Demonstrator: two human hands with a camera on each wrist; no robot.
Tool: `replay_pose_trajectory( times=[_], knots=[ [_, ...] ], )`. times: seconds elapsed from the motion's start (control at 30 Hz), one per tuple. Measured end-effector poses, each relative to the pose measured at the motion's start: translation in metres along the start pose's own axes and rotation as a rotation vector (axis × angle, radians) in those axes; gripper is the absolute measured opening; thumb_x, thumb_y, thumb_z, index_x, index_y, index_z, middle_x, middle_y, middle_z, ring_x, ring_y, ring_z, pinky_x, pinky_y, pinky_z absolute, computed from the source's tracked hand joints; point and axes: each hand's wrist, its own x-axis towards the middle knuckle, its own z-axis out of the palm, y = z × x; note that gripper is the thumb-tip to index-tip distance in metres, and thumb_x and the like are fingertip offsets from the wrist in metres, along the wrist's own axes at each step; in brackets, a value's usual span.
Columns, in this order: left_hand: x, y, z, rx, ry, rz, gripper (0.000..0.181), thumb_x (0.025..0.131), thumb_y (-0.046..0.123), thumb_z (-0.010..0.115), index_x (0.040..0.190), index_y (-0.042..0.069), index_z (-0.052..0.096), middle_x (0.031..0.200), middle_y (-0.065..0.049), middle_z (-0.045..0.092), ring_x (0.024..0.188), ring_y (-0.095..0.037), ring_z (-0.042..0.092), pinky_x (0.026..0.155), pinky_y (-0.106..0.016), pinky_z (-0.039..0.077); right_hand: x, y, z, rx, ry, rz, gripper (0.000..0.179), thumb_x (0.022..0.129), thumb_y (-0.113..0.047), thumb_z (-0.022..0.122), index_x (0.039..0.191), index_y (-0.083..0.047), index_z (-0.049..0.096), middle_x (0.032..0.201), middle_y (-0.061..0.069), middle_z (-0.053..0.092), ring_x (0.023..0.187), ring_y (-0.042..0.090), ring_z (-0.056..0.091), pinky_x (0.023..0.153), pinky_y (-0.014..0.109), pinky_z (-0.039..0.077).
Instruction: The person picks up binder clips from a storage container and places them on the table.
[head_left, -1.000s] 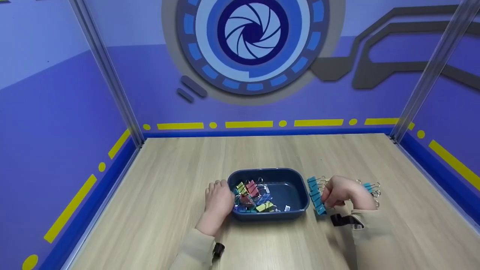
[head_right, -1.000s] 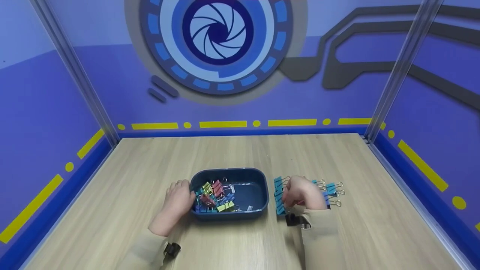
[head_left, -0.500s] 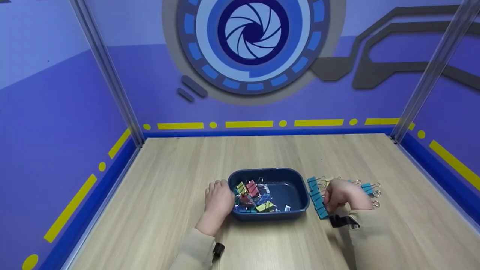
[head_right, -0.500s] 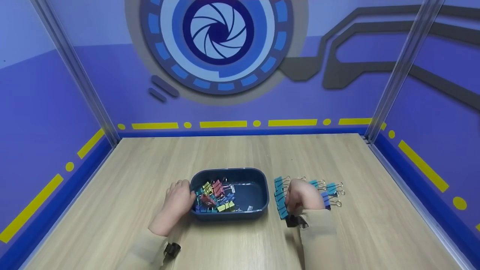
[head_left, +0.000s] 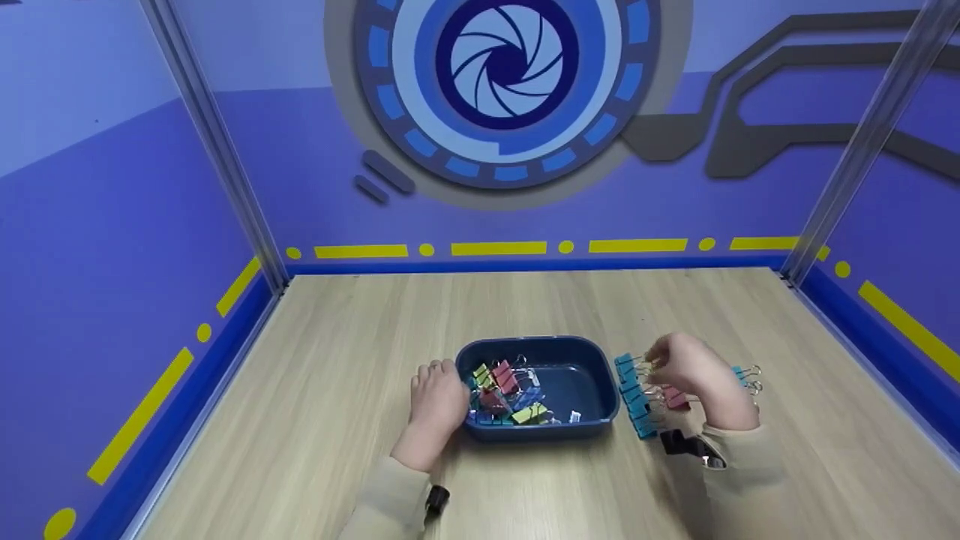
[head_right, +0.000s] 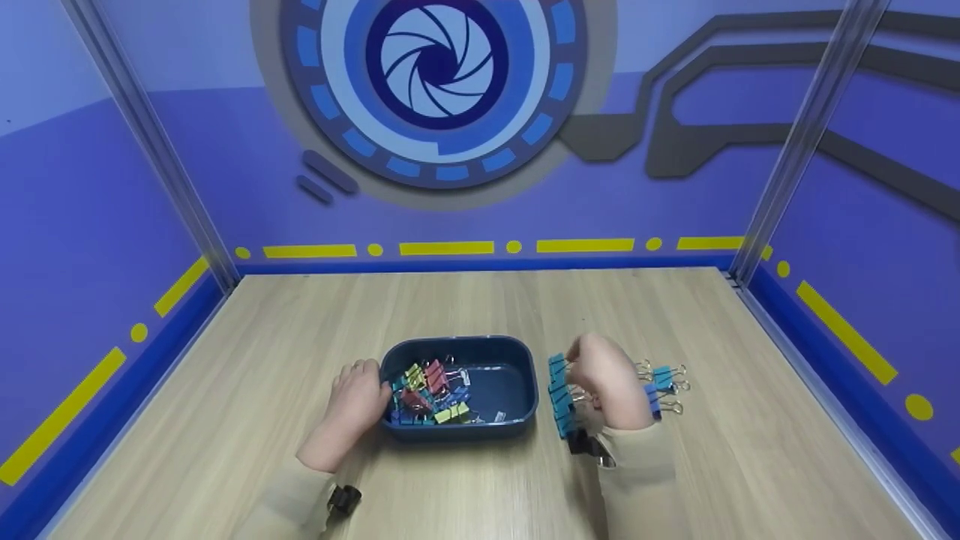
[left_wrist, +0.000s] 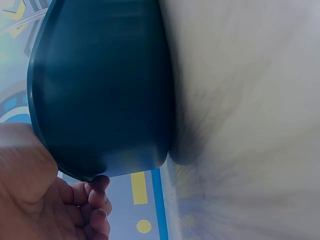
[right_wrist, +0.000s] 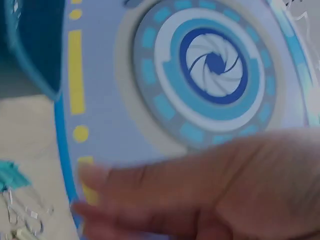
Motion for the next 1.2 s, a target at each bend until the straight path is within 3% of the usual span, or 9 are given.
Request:
replay_pose_trajectory(
  times=[0.03, 0.2, 0.4, 0.57, 0.73, 1.0, 1.2],
  knots=[
    [0.000, 0.000, 0.000, 0.000, -0.004, 0.000, 0.026, 0.093, 0.014, 0.063, 0.109, -0.006, 0.062, 0.105, -0.020, 0.065, 0.100, -0.037, 0.057, 0.087, -0.048, 0.044, 0.001, -0.004, 0.002, 0.024, 0.012, -0.044, 0.026, 0.083, -0.003, 0.076, 0.106, 0.008, 0.069, 0.096, 0.017, 0.073, 0.082, 0.020, 0.068, 0.072, 0.035, 0.055],
    [-0.001, 0.000, 0.000, 0.007, -0.014, -0.005, 0.027, 0.093, 0.015, 0.063, 0.111, -0.005, 0.062, 0.105, -0.019, 0.065, 0.101, -0.036, 0.056, 0.087, -0.047, 0.044, 0.013, -0.022, 0.027, 0.070, 0.027, -0.245, 0.017, 0.089, -0.006, 0.073, 0.105, 0.001, 0.074, 0.098, 0.012, 0.076, 0.089, 0.021, 0.070, 0.080, 0.036, 0.056],
    [-0.001, 0.000, 0.000, 0.014, -0.002, -0.002, 0.024, 0.093, 0.015, 0.062, 0.108, -0.004, 0.063, 0.102, -0.019, 0.065, 0.099, -0.036, 0.057, 0.085, -0.046, 0.044, 0.024, -0.044, 0.072, 0.003, 0.058, -0.392, 0.012, 0.089, -0.006, 0.072, 0.100, -0.003, 0.076, 0.096, 0.009, 0.076, 0.087, 0.020, 0.071, 0.080, 0.038, 0.058],
    [-0.001, 0.000, 0.000, 0.009, -0.013, -0.011, 0.026, 0.094, 0.015, 0.063, 0.110, -0.005, 0.063, 0.104, -0.019, 0.065, 0.100, -0.036, 0.057, 0.087, -0.047, 0.045, 0.029, -0.057, 0.109, -0.014, 0.150, -0.337, 0.009, 0.088, -0.012, 0.076, 0.093, -0.005, 0.077, 0.087, 0.005, 0.076, 0.079, 0.017, 0.071, 0.076, 0.038, 0.058],
    [-0.001, -0.001, 0.001, 0.012, -0.010, -0.007, 0.027, 0.094, 0.015, 0.064, 0.111, -0.005, 0.063, 0.103, -0.019, 0.065, 0.099, -0.036, 0.057, 0.088, -0.047, 0.045, 0.030, -0.064, 0.130, -0.024, 0.162, -0.296, 0.010, 0.085, -0.011, 0.079, 0.090, -0.003, 0.076, 0.082, 0.004, 0.075, 0.074, 0.014, 0.067, 0.071, 0.036, 0.057],
    [0.000, 0.000, 0.001, 0.008, -0.012, -0.010, 0.026, 0.093, 0.015, 0.063, 0.109, -0.004, 0.063, 0.104, -0.019, 0.065, 0.100, -0.036, 0.057, 0.086, -0.047, 0.044, 0.034, -0.066, 0.136, -0.100, 0.205, -0.210, 0.005, 0.085, -0.004, 0.076, 0.089, -0.006, 0.078, 0.085, 0.004, 0.076, 0.081, 0.017, 0.069, 0.078, 0.042, 0.058],
    [0.000, -0.001, 0.001, 0.014, -0.001, 0.001, 0.024, 0.093, 0.015, 0.063, 0.106, -0.004, 0.062, 0.101, -0.019, 0.064, 0.098, -0.036, 0.057, 0.084, -0.047, 0.045, 0.038, -0.062, 0.138, -0.072, 0.239, -0.221, 0.006, 0.083, -0.003, 0.078, 0.089, -0.003, 0.078, 0.085, 0.006, 0.076, 0.081, 0.018, 0.070, 0.078, 0.043, 0.057]
  ],
)
